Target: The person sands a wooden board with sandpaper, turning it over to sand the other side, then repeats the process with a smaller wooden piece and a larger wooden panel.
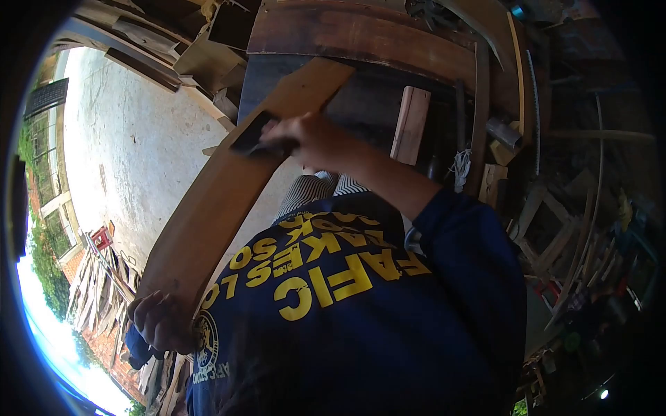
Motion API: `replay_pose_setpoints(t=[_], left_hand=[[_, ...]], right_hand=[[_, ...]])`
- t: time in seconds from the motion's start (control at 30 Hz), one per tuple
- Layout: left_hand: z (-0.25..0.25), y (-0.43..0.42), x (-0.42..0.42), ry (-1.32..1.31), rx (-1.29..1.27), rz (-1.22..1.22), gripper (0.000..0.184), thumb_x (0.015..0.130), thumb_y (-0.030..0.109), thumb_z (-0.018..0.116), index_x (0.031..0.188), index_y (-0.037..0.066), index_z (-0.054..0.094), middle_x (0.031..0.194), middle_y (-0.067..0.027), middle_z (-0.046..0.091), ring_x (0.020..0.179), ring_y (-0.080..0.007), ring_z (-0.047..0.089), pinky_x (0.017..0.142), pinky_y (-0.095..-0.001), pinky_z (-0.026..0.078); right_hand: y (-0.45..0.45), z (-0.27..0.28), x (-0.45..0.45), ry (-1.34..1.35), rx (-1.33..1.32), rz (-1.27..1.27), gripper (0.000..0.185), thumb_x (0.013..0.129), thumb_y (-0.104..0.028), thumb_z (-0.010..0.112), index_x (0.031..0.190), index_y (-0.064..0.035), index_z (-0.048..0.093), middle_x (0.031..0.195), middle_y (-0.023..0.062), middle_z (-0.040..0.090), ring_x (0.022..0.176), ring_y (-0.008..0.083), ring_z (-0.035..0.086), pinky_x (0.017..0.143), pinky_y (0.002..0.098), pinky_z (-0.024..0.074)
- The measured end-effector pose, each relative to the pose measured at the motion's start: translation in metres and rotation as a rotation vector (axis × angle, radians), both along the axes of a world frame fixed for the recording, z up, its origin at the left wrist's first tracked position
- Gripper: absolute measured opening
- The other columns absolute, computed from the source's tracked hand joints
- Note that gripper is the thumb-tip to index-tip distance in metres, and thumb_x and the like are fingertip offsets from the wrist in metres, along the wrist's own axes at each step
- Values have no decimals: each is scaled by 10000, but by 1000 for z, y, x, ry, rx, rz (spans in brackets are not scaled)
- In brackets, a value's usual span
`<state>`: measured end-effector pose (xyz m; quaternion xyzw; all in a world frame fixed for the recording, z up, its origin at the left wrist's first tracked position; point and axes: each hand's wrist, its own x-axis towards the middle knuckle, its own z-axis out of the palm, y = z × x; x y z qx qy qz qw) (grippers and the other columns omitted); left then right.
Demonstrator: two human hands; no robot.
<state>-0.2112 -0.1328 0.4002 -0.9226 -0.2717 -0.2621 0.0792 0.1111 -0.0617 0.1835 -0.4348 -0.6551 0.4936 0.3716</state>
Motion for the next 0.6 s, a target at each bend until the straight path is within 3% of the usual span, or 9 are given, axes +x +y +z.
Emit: replay_pose_setpoints(t=[0.07, 0.17, 0.2, 0.3, 0.43, 0.5, 0.6], left_hand=[[-7, -6, -3, -66, -20, 83, 230, 800, 240, 480, 636, 108, 571, 633, -39, 653, 689, -204, 645, 624, -332, 426], [-4, -6, 2, -15, -25, 115, 229, 747, 224, 508, 552, 115, 562, 625, -45, 653, 673, -206, 646, 609, -324, 429], [-6, -7, 2, -29, -18, 154, 182, 697, 208, 540, 544, 115, 573, 614, -45, 644, 651, -204, 647, 591, -323, 429], [-11, -6, -4, -48, -37, 157, 156, 688, 193, 576, 552, 117, 571, 607, -44, 637, 632, -202, 648, 570, -325, 427], [-8, -1, -8, -23, -80, 94, 165, 705, 171, 611, 556, 116, 566, 606, -41, 635, 628, -199, 650, 562, -329, 426], [-9, 0, -11, -32, -69, 103, 170, 711, 169, 615, 557, 116, 565, 607, -40, 635, 629, -200, 651, 562, -329, 426], [-13, 1, -14, -44, -61, 125, 177, 718, 167, 621, 559, 116, 564, 609, -39, 636, 630, -201, 651, 563, -329, 426]], right_hand=[[34, -59, 31, -181, -46, -219, 475, 733, 121, 537, 1156, -73, 631, 1159, 147, 628, 1039, 247, 632, 961, 329, 491], [39, -52, 28, -345, -119, -242, 347, 784, 76, 568, 1088, -58, 668, 1145, 161, 627, 1142, 223, 571, 1027, 335, 431], [26, -42, 14, -210, -15, -154, 344, 775, 73, 587, 1083, -55, 671, 1151, 163, 624, 1142, 231, 571, 1020, 336, 438], [-4, 0, -5, -21, 113, -30, 359, 762, 95, 575, 1071, -56, 677, 1152, 162, 624, 1139, 232, 574, 1018, 336, 439], [25, -73, 37, -243, 23, -277, 432, 723, 143, 520, 1098, -26, 652, 1148, 164, 621, 1141, 232, 568, 1017, 324, 437], [32, -84, 41, -377, -12, -392, 426, 727, 77, 522, 1112, -55, 648, 1132, 162, 626, 1083, 245, 598, 980, 332, 461], [1, -45, 14, -146, 122, -249, 435, 702, 96, 537, 1089, -60, 662, 1126, 145, 636, 1082, 245, 602, 983, 335, 462]])
